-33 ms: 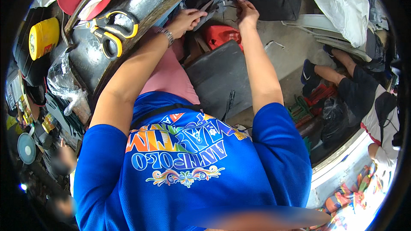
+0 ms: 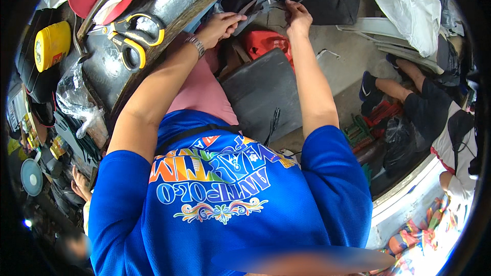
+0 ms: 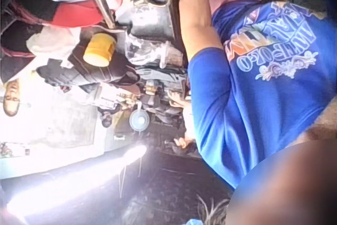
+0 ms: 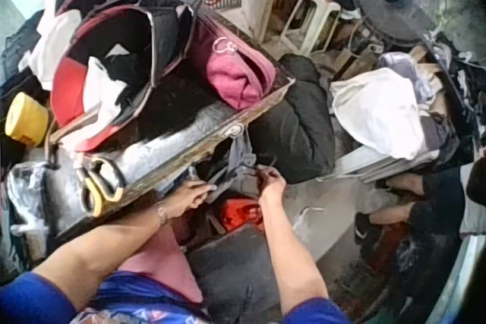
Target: The person gathers black cutout pieces from a cluttered table, places them into a clear plastic bag, and secures the bag with a twist tie. They then move the packaged bundle aside and continue handling additional pieces.
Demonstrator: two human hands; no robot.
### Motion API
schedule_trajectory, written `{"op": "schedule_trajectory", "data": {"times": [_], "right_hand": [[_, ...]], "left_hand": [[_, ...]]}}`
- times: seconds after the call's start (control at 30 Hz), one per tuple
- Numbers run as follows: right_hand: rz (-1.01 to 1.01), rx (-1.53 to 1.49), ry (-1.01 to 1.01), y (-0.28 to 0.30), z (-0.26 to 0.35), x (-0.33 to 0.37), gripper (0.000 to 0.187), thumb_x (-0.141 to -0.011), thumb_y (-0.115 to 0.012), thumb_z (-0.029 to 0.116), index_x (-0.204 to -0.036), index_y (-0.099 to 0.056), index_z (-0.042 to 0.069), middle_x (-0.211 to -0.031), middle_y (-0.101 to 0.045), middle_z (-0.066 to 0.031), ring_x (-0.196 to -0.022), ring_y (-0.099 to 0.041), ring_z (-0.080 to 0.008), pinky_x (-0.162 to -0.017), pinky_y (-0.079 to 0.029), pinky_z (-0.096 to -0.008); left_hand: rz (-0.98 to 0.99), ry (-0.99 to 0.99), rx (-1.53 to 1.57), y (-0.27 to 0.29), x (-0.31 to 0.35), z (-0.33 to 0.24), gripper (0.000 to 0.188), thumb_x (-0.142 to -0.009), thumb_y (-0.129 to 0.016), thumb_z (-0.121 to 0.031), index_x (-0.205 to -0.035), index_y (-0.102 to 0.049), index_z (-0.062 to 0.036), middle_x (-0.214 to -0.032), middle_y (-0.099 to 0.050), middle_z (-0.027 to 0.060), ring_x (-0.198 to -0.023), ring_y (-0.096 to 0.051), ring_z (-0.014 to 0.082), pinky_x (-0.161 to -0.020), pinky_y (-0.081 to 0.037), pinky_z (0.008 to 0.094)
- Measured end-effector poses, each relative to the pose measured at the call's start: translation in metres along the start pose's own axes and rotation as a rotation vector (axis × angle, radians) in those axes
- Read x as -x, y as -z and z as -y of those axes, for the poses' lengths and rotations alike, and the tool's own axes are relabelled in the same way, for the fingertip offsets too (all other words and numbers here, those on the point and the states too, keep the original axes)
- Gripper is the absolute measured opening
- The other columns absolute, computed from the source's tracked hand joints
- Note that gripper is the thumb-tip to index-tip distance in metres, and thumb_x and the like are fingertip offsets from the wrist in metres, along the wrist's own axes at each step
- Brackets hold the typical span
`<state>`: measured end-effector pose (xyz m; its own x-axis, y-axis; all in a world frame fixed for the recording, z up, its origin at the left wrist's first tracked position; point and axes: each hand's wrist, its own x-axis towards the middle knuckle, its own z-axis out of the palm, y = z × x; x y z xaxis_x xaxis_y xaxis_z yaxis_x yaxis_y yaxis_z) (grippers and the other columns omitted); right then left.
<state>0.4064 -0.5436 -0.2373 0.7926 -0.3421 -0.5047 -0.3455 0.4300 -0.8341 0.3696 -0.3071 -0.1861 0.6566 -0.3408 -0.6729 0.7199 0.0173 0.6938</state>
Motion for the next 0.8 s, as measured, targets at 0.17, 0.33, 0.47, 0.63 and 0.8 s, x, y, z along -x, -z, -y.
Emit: {"op": "schedule_trajectory", "data": {"times": [0.17,0.33,0.47,0.63,0.8], "right_hand": [[0.294,0.622,0.348,0.008,0.022,0.065,0.008,-0.083,-0.069,0.006,-0.089,-0.071,0.001,-0.072,-0.067,-0.0058,-0.067,-0.062,-0.0161,-0.064,-0.049,-0.0299],[0.539,0.991,0.859,-0.022,0.034,0.099,0.008,-0.082,-0.064,0.008,-0.086,-0.066,0.001,-0.081,-0.066,-0.0165,-0.076,-0.065,-0.0348,-0.068,-0.052,-0.0397],[0.588,0.893,0.832,-0.041,0.040,0.096,0.017,-0.081,-0.062,0.005,-0.097,-0.067,0.003,-0.083,-0.068,-0.0146,-0.078,-0.067,-0.0274,-0.071,-0.053,-0.0354],[0.455,0.815,0.454,-0.031,0.033,0.064,0.028,-0.086,-0.061,0.007,-0.112,-0.067,0.003,-0.085,-0.071,-0.0091,-0.080,-0.066,-0.0140,-0.076,-0.052,-0.0282],[0.625,0.753,0.177,-0.038,0.002,0.032,0.025,-0.089,-0.063,0.012,-0.110,-0.069,0.000,-0.086,-0.070,-0.0044,-0.074,-0.062,-0.0122,-0.068,-0.050,-0.0259]], "left_hand": [[0.063,-0.160,0.171,-0.011,0.001,0.005,0.036,-0.100,-0.054,-0.022,-0.134,-0.057,-0.0097,-0.085,-0.052,-0.0051,-0.070,-0.045,0.0030,-0.057,-0.035,0.0162],[0.012,-0.424,-0.252,-0.026,-0.034,0.019,0.036,-0.096,-0.054,-0.013,-0.131,-0.061,-0.0181,-0.094,-0.067,-0.0018,-0.076,-0.058,0.0064,-0.071,-0.045,0.0203],[-0.232,-0.784,-0.648,-0.025,-0.043,0.030,0.024,-0.094,-0.056,-0.021,-0.112,-0.067,-0.0081,-0.094,-0.070,0.0048,-0.083,-0.066,0.0157,-0.069,-0.050,0.0318],[-0.085,-0.135,0.115,-0.019,-0.024,0.026,0.039,-0.099,-0.050,-0.047,-0.103,-0.066,-0.0110,-0.081,-0.057,-0.0045,-0.074,-0.053,0.0058,-0.064,-0.042,0.0236],[0.064,-0.018,0.269,-0.017,-0.013,0.012,0.047,-0.100,-0.044,-0.047,-0.104,-0.061,-0.0034,-0.073,-0.046,-0.0059,-0.065,-0.043,0.0045,-0.051,-0.030,0.0184]]}}
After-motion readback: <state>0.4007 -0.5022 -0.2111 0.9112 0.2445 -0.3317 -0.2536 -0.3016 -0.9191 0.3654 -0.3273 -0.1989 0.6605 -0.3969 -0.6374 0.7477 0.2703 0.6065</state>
